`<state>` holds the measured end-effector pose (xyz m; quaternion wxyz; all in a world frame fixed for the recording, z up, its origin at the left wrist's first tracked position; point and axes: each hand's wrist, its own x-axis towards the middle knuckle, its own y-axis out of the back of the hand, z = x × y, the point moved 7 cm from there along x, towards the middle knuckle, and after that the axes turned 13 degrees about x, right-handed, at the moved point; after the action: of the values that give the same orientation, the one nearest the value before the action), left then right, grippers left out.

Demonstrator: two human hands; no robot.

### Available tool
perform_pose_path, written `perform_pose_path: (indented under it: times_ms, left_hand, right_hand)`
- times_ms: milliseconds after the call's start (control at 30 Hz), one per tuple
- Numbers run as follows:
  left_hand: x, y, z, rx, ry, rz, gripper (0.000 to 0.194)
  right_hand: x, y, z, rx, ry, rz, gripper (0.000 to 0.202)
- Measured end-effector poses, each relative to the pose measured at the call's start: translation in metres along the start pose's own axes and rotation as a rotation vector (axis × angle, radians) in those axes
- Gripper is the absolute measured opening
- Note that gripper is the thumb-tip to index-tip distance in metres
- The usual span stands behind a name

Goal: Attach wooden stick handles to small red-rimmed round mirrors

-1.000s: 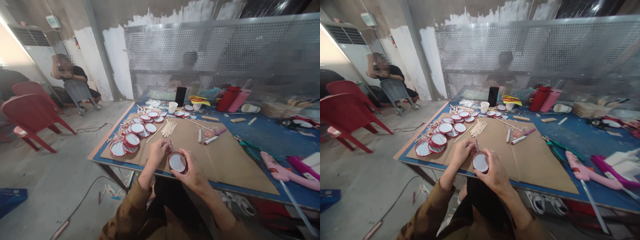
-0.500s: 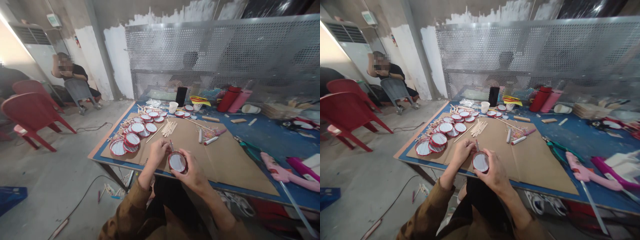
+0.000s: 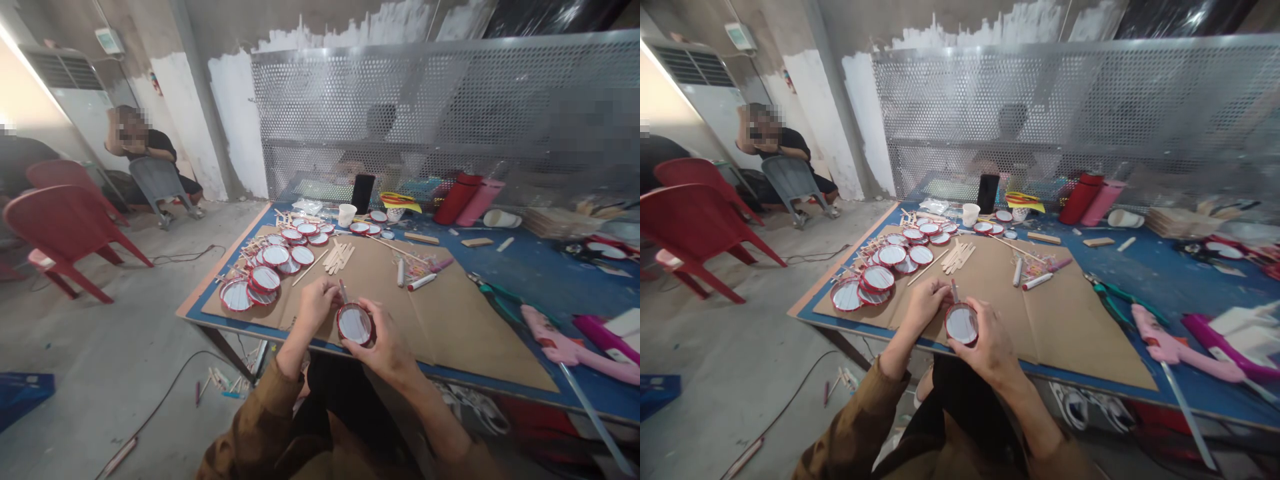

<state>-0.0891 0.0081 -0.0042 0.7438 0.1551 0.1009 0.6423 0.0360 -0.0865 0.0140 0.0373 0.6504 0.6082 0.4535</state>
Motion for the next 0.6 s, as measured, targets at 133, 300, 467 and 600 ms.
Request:
perform_pose_path:
  times_ms: [133,300,467,600]
  left_hand:
    - [-0.0001,0.0003,0.0003,0.000,0.003,-0.002,0.012]
    - [-0.0009,0.0012,0.0019,0.019,-0.010,0.001,0.012]
    - [0.0005,-0.0004,-0.0004,0.017,-0.023,-0.003,0.011]
    - [0.0014,-0.0015,-0.0026,-0.003,-0.016,-0.003,0.011]
  right_hand:
    - [0.0000,0.0003,0.0004,0.000,-0.005,0.003,0.070]
    - [0.0001,0.0000,0.0007,0.013,-0.004,-0.002,0.069]
    - [0.0002,-0.0001,0.0015,0.013,-0.006,-0.003,0.068]
    - [0.0002,-0.0002,0.0017,0.016,-0.004,0.000,0.069]
